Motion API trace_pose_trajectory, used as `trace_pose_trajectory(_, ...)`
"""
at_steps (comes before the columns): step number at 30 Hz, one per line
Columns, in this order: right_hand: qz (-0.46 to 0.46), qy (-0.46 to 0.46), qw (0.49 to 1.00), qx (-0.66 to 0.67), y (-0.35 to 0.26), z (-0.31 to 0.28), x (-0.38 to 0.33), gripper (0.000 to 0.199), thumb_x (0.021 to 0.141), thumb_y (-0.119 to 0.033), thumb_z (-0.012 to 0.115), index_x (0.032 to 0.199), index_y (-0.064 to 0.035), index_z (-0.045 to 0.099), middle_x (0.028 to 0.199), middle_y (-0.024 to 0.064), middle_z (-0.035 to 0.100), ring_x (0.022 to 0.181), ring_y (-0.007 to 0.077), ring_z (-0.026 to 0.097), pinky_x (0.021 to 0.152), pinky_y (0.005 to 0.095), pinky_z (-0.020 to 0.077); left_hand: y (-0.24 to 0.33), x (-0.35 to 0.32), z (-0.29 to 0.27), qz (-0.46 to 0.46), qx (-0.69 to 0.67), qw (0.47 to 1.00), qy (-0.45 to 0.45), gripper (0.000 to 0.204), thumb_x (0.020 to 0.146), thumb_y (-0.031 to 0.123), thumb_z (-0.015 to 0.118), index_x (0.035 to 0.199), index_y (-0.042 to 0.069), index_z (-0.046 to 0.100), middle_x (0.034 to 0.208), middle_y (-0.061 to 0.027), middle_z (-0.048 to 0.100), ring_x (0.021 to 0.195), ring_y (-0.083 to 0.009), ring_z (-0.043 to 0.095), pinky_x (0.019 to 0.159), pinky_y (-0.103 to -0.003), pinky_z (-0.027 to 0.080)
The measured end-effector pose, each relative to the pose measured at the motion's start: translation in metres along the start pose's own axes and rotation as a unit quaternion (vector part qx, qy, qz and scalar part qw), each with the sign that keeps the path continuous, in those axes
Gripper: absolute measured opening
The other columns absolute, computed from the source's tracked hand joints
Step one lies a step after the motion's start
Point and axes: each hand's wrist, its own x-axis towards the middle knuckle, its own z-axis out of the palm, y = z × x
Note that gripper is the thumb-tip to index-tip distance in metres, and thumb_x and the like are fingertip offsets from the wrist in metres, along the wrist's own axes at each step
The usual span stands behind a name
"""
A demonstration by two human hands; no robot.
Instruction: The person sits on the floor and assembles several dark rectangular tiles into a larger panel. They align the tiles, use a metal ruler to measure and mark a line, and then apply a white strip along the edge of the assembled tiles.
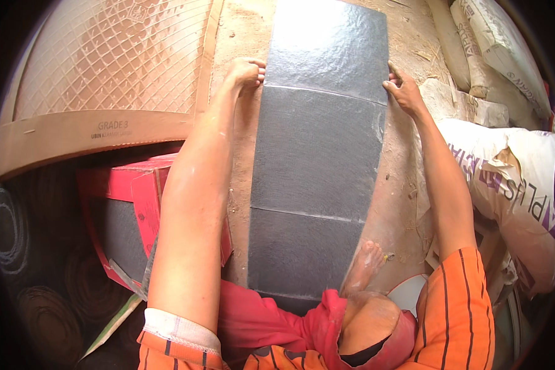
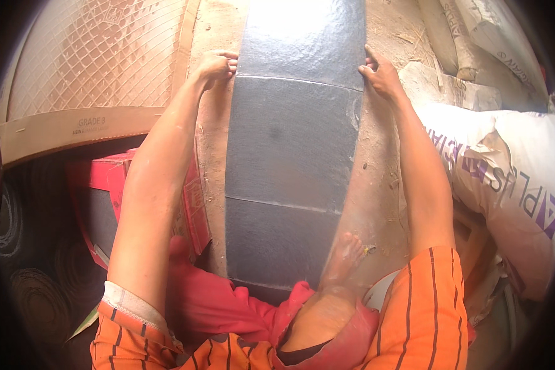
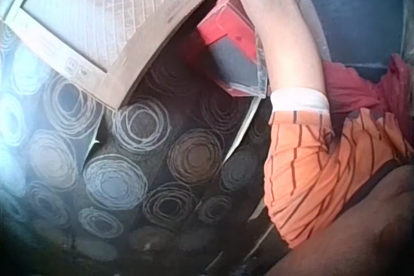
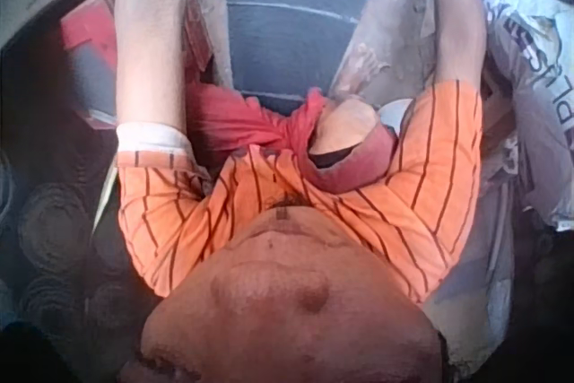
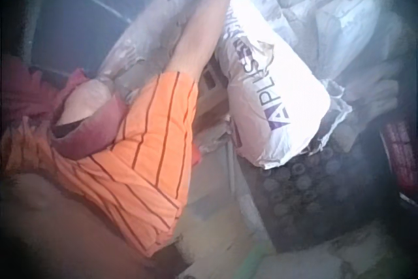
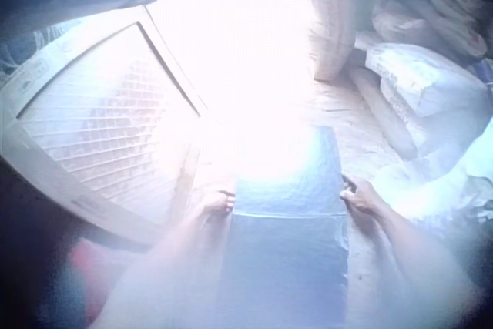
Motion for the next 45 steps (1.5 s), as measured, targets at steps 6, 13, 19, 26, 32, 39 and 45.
trace_pose_trajectory(6, -0.013, 0.012, 1.0, 0.025, 0.0, -0.001, -0.003, 0.064, 0.083, -0.018, 0.071, 0.141, -0.0143, 0.046, 0.109, 0.0095, 0.062, 0.092, 0.0171, 0.058, 0.089, 0.0319, 0.0484, 0.026, -0.021, 0.001, -0.031, 0.139, 0.99, 0.008, 0.037, 0.086, -0.003, 0.049, 0.121, 0.003, 0.059, 0.104, -0.0121, 0.067, 0.084, -0.016, 0.064, 0.072, -0.029, 0.053)
trace_pose_trajectory(13, -0.033, 0.025, 0.999, 0.031, -0.005, 0.003, -0.002, 0.058, 0.083, -0.015, 0.07, 0.137, -0.0078, 0.05, 0.097, 0.0011, 0.056, 0.083, 0.0113, 0.051, 0.082, 0.0252, 0.0461, 0.06, -0.035, -0.022, 0.12, 0.292, 0.947, 0.064, 0.045, 0.072, -0.002, 0.066, 0.116, 0.002, 0.064, 0.109, -0.015, 0.068, 0.084, -0.0204, 0.068, 0.076, -0.036, 0.054)
trace_pose_trajectory(19, -0.058, 0.115, 0.991, 0.028, -0.001, 0.011, -0.016, 0.048, 0.083, -0.016, 0.069, 0.128, -0.007, 0.058, 0.095, 0.0102, 0.065, 0.086, 0.0195, 0.062, 0.084, 0.0311, 0.05, 0.09, -0.139, -0.019, 0.202, 0.406, 0.891, 0.002, 0.036, 0.085, 0.002, 0.055, 0.117, 0.012, 0.065, 0.103, -0.0091, 0.07, 0.062, -0.0109, 0.063, 0.058, -0.028, 0.052)
trace_pose_trajectory(26, -0.097, 0.333, 0.936, 0.055, -0.032, 0.033, -0.074, 0.027, 0.081, -0.007, 0.06, 0.108, -0.0052, 0.065, 0.095, 0.0154, 0.064, 0.093, 0.0299, 0.061, 0.084, 0.0389, 0.0478, 0.019, -0.353, -0.006, 0.142, 0.385, 0.882, -0.232, 0.039, 0.091, 0.026, 0.061, 0.126, 0.008, 0.057, 0.11, -0.0192, 0.066, 0.103, -0.0311, 0.065, 0.089, -0.037, 0.049)
trace_pose_trajectory(32, 0.045, 0.344, 0.921, 0.18, -0.018, 0.067, -0.152, 0.02, 0.085, -0.019, 0.061, 0.092, -0.0022, 0.069, 0.083, 0.0155, 0.069, 0.077, 0.0293, 0.066, 0.072, 0.0368, 0.0511, 0.005, -0.389, -0.018, 0.098, 0.235, 0.965, -0.055, 0.036, 0.089, 0.024, 0.065, 0.116, 0.001, 0.061, 0.096, -0.0147, 0.069, 0.084, -0.0191, 0.067, 0.078, -0.032, 0.052)
trace_pose_trajectory(39, 0.024, 0.299, 0.933, 0.199, -0.028, 0.054, -0.154, 0.02, 0.085, -0.021, 0.06, 0.09, -0.0031, 0.068, 0.082, 0.0154, 0.068, 0.075, 0.0281, 0.066, 0.07, 0.0366, 0.0509, -0.002, -0.387, -0.018, 0.16, 0.214, 0.961, -0.064, 0.018, 0.086, 0.016, 0.07, 0.09, 0.001, 0.061, 0.077, -0.0032, 0.063, 0.075, -0.0098, 0.059, 0.07, -0.027, 0.049)
trace_pose_trajectory(45, -0.001, 0.312, 0.937, 0.16, -0.015, 0.053, -0.156, 0.019, 0.084, -0.019, 0.06, 0.089, -0.0031, 0.068, 0.079, 0.0144, 0.068, 0.072, 0.027, 0.066, 0.069, 0.0353, 0.0507, 0.009, -0.425, -0.054, 0.245, 0.132, 0.935, 0.219, 0.021, 0.087, 0.012, 0.064, 0.105, 0.0, 0.066, 0.094, -0.011, 0.069, 0.088, -0.0191, 0.064, 0.081, -0.029, 0.048)
